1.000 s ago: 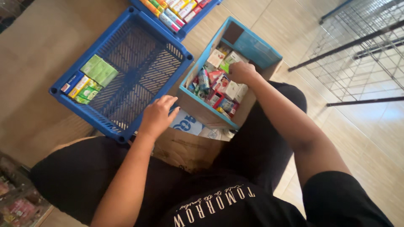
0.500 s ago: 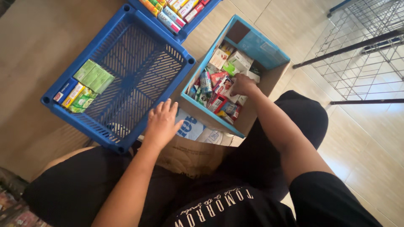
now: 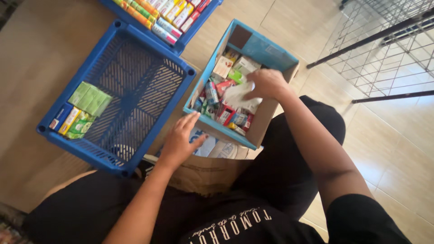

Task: The person sits on the floor and organizes small boxes of various products from a blue basket into a cardboard box. They pick up items one by one, inspect them, and place them into the box, occasionally rearranging items within the basket.

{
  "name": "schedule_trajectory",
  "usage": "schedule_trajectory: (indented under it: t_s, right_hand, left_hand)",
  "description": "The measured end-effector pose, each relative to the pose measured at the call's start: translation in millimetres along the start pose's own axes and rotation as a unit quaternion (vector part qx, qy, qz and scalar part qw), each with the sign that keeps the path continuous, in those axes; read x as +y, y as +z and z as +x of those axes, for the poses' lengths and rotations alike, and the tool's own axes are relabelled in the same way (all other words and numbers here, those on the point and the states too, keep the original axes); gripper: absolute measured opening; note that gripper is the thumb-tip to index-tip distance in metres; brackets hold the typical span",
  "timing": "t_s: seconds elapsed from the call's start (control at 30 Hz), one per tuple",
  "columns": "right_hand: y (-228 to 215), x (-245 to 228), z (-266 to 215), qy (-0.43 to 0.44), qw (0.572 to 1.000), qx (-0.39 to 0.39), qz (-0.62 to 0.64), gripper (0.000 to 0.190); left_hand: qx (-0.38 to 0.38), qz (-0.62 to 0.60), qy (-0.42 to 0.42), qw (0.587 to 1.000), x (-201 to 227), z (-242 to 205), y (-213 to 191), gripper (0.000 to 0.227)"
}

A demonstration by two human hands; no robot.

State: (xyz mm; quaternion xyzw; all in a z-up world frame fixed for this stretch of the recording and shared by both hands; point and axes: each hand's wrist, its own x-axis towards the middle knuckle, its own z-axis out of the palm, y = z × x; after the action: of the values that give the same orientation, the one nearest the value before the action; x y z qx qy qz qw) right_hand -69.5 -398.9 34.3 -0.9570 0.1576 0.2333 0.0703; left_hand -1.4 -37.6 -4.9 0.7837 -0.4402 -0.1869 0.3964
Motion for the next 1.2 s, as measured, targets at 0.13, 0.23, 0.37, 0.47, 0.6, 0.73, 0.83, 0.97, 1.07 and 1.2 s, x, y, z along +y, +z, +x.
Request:
schedule_trajectory:
  t_s: [0.13, 0.23, 0.37, 0.47, 0.6, 0.73, 0.83, 0.97, 1.07, 1.2]
  right_hand:
    - [-11, -56, -15, -0.196, 0.938, -0.120, 0.260, 0.062]
    - [8, -90, -7, -0.250, 0.906, -0.163, 0.300, 0.054]
    - [41, -65, 32, -0.248, 0.840, -0.148, 0.460, 0.052]
    - [65, -18, 85, -0.108, 0.909, 0.056, 0.398, 0.039]
    - [122, 39, 114, 0.076, 0.959, 0.241, 0.125, 0.052]
    - [171, 70, 136, 0.108, 0.947, 0.304, 0.007, 0.066]
    - [190, 82, 150, 0.150, 0.946, 0.283, -0.047, 0.065]
    - [182, 85, 157, 0.197, 0.960, 0.187, -0.076, 0.061]
    - [150, 70, 145, 0.153, 0.949, 0.262, -0.080, 0.066]
    - [75, 24, 113, 0.132, 0.963, 0.237, 0.004, 0.058]
  left_hand:
    - [0.036, -0.219, 0.026, 0.975, 6, -2, 5, 0.091]
    - [0.040, -0.258, -0.143, 0.955, 4, 1, 15, 0.055]
    - [0.096, -0.347, -0.164, 0.919, -15, 1, 12, 0.043]
    - [0.130, -0.370, -0.177, 0.903, -19, 2, 8, 0.040]
    - [0.160, -0.348, -0.167, 0.909, -14, 2, 2, 0.041]
    - [0.175, -0.360, -0.183, 0.898, -14, 6, 0, 0.042]
    - [0.172, -0.393, -0.217, 0.877, -17, 8, 1, 0.042]
    - [0.187, -0.466, -0.215, 0.837, -26, 10, 5, 0.042]
    - [0.200, -0.477, -0.226, 0.825, -31, 6, 10, 0.042]
    - [0.213, -0.475, -0.230, 0.822, -38, 7, 12, 0.042]
